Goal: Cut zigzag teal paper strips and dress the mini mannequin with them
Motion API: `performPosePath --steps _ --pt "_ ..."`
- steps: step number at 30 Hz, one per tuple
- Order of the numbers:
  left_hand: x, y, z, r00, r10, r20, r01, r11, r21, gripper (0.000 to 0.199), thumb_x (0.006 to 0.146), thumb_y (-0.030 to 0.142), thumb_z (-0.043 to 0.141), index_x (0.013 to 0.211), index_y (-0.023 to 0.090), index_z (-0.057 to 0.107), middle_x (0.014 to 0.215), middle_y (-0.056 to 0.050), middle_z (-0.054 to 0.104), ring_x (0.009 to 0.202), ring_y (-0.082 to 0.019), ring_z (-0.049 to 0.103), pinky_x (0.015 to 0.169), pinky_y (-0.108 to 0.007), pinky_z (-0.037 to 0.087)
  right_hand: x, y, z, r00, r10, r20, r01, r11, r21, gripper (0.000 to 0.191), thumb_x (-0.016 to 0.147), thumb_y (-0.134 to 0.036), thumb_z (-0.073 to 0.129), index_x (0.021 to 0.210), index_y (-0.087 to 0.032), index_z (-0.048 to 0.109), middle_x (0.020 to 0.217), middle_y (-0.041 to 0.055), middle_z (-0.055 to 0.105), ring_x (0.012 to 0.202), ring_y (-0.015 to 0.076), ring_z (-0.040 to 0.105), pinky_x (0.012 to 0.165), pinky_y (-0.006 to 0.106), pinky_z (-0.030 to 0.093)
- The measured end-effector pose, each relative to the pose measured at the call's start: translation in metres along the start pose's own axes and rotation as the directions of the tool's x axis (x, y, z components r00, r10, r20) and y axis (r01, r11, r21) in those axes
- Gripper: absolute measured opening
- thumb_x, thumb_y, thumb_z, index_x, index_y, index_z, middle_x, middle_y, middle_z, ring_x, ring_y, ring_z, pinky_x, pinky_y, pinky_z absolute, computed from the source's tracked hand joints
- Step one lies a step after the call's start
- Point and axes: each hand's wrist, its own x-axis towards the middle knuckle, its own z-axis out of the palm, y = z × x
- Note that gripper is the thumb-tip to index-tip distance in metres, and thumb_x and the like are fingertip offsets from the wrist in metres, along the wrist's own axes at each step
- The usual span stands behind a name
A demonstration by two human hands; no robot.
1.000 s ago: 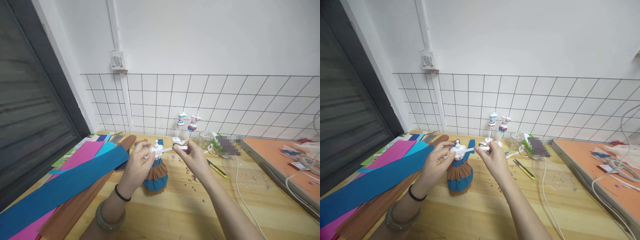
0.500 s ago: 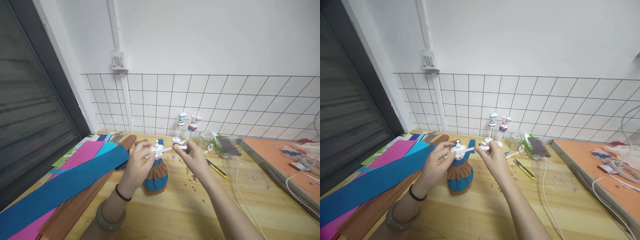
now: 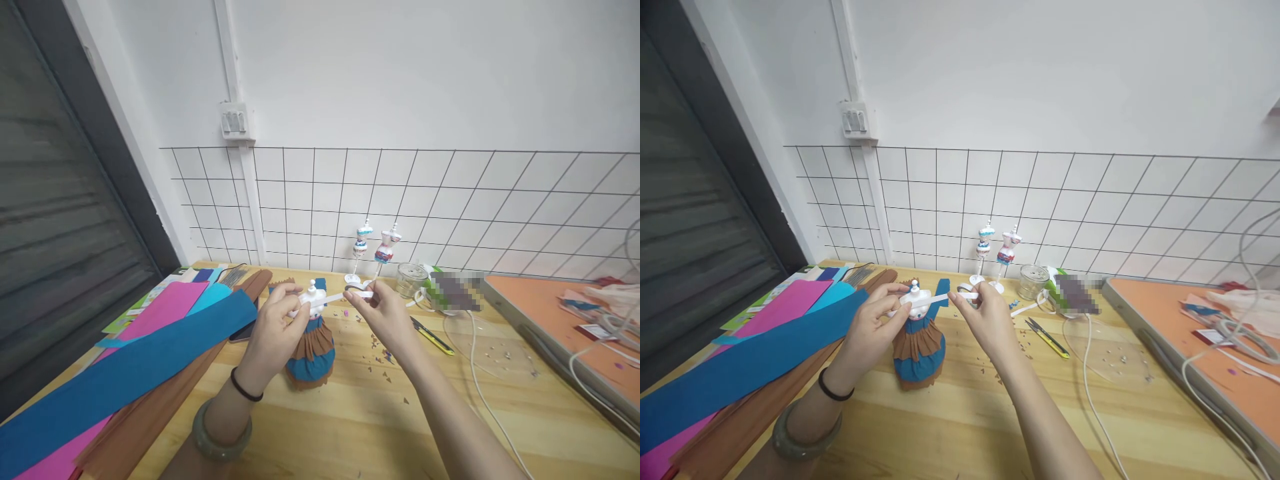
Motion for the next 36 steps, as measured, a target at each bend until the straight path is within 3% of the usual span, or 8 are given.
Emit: performPosePath --steps 8,22,28,36 --pt "-0.0012 -0.0027 -0.0006 1.0 0.024 -0.018 -0.023 0.999 0.043 0.029 0.082 0.026 0.046 0.054 0.019 0.048 0.103 -0.008 0.056 0.101 -0.02 0.054 0.085 -0.034 0.044 -0.0003 -0.0011 0.0011 1.0 -0.003 -0.005 0.003 1.0 -0.006 0.04 0.073 -0.059 0.052 0.063 -0.023 0.038 0.05 -0.0058 0.039 0.048 0.0136 0.039 0.044 0.022 0.029" --pt "-0.0018 -0.0022 -0.0007 1.0 -0.007 0.002 0.007 1.0 0.012 0.027 0.081 0.025 0.047 0.055 0.018 0.052 0.103 -0.007 0.055 0.103 -0.019 0.053 0.082 -0.029 0.045 0.001 -0.0011 0.002 1.0 0.001 0.003 -0.001 1.0 -0.026 0.04 0.074 -0.058 0.052 0.063 -0.023 0.036 0.05 -0.0061 0.039 0.048 0.0135 0.039 0.045 0.023 0.028" --pt "-0.0024 -0.0028 -0.0004 0.999 -0.033 0.011 0.034 0.999 -0.015 0.027 0.082 0.026 0.047 0.057 0.018 0.055 0.104 -0.008 0.055 0.105 -0.02 0.052 0.07 -0.025 0.048 0.0016 -0.0008 0.0029 1.0 0.005 0.005 -0.004 1.0 -0.031 0.04 0.073 -0.059 0.052 0.064 -0.022 0.039 0.051 -0.0053 0.041 0.048 0.014 0.04 0.045 0.023 0.028" --pt "-0.0022 -0.0001 -0.0016 1.0 -0.01 0.003 0.01 1.0 0.01 0.028 0.083 0.024 0.046 0.055 0.018 0.05 0.103 -0.008 0.055 0.103 -0.019 0.052 0.082 -0.03 0.043 0.0019 -0.0045 0.0009 1.0 0.007 0.004 -0.007 1.0 -0.024 0.039 0.073 -0.056 0.054 0.064 -0.022 0.037 0.05 -0.0064 0.039 0.047 0.0123 0.039 0.045 0.022 0.028"
